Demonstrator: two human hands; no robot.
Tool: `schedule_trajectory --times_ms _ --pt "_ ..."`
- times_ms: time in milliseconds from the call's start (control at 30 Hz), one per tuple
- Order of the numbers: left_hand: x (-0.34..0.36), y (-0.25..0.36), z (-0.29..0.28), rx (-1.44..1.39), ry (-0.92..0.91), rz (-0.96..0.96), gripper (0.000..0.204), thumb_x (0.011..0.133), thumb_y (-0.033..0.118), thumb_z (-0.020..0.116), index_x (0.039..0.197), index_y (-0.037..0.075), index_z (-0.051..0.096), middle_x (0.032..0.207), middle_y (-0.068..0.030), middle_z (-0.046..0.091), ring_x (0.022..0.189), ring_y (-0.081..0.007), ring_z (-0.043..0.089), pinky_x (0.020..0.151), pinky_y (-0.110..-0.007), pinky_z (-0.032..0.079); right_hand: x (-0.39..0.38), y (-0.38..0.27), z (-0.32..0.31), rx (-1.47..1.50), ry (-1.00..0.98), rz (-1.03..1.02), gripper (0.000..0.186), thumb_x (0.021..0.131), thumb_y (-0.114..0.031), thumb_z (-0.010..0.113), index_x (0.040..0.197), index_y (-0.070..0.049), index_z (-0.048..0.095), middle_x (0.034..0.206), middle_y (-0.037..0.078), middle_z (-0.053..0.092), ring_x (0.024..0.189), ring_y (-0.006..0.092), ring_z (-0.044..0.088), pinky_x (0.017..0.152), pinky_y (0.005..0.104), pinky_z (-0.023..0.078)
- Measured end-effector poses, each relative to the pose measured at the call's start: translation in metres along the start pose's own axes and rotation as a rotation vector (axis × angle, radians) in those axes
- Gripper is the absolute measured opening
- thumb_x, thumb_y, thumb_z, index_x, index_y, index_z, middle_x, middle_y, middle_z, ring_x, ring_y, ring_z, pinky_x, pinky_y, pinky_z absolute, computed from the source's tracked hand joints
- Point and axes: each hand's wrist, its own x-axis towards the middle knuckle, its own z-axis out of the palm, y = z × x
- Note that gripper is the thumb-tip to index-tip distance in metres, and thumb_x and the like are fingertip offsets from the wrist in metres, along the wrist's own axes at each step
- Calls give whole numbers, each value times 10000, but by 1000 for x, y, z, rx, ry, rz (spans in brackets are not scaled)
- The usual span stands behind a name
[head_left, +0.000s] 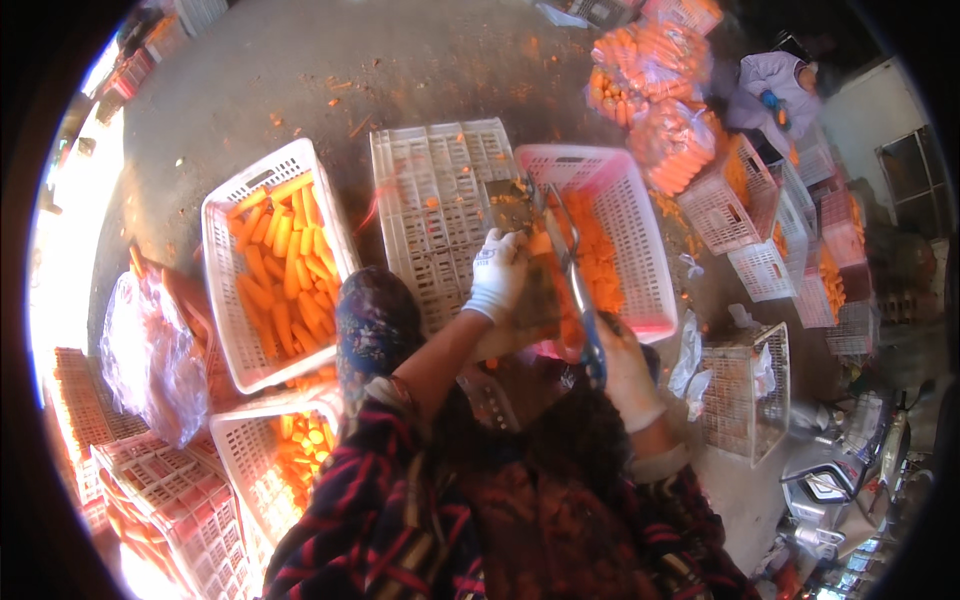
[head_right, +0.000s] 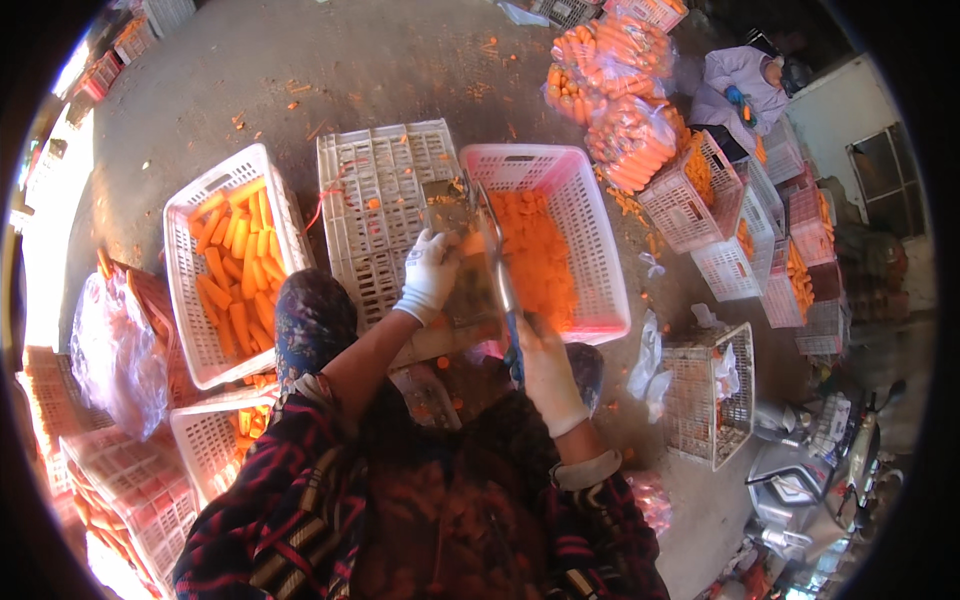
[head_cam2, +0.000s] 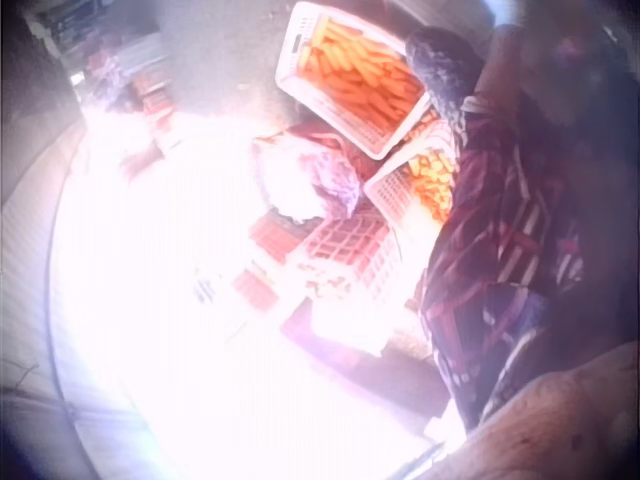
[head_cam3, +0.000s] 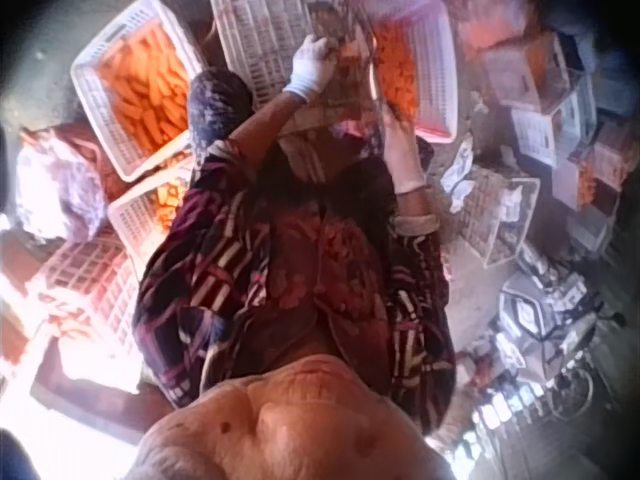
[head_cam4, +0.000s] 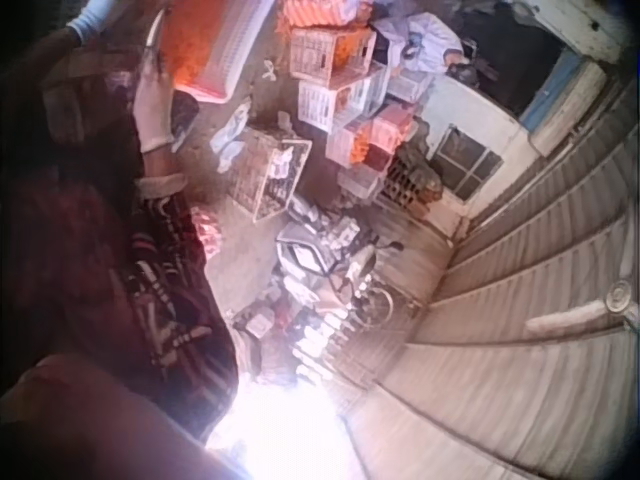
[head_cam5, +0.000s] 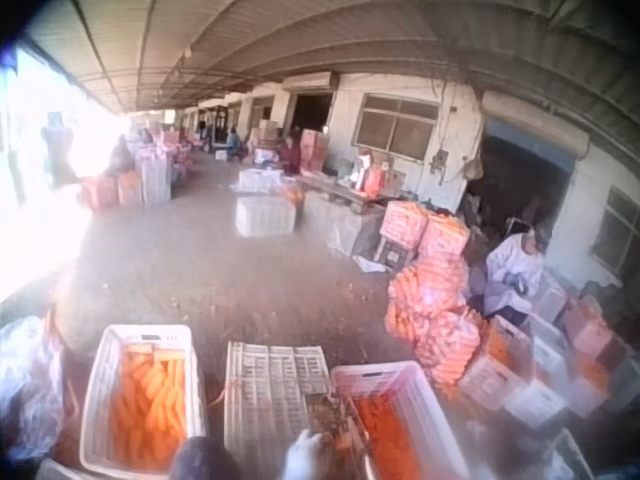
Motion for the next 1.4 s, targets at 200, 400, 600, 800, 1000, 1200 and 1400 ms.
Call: schedule_trajectory --times_ms 200,400,600,800,1000,1200,1400 --pt "1 0 2 -46 -67 21 166 790 60 656 954 69 638 935 -143 587 841 -339 605 732 -404 499 33 116 21 -449 260 -227 384 991 -334 467 1075 29 560 920 261 635 902 471 601 792 480 475" --pt "6 2 -5 -16 -31 20 177 772 65 663 945 68 629 931 -140 591 840 -341 599 731 -399 496 13 50 3 -7 19 -44 332 1000 -339 481 1087 -39 595 689 76 581 548 184 565 497 310 446" --pt "7 2 8 9 -76 89 136 788 88 636 922 98 616 924 -133 577 841 -364 589 712 -439 486 26 99 16 -462 236 -230 404 996 -323 500 1239 -4 557 943 126 650 851 234 644 742 297 502" --pt "9 -9 5 23 -32 102 138 795 102 648 929 95 615 931 -153 581 822 -366 596 708 -436 494 21 71 9 2 96 -23 303 986 -310 518 1110 -45 599 674 46 550 568 128 541 511 274 429" --pt "12 3 12 44 -122 117 149 804 106 637 951 100 613 950 -150 578 829 -366 600 701 -443 494 16 55 4 -266 110 -198 308 990 -276 522 1127 -6 580 785 88 606 678 176 581 600 315 458" --pt "11 -7 5 148 -144 136 335 806 99 603 1139 102 569 1005 -156 586 886 -373 612 731 -450 524 51 132 19 -370 157 -187 409 993 -324 479 1167 35 572 1074 234 635 1029 335 599 885 397 451" --pt "11 17 -21 480 -305 11 365 904 164 496 1267 126 509 1020 -168 609 898 -342 656 729 -438 545 63 153 5 143 47 16 270 1004 -303 496 1104 -68 583 715 10 555 578 120 523 509 246 420"
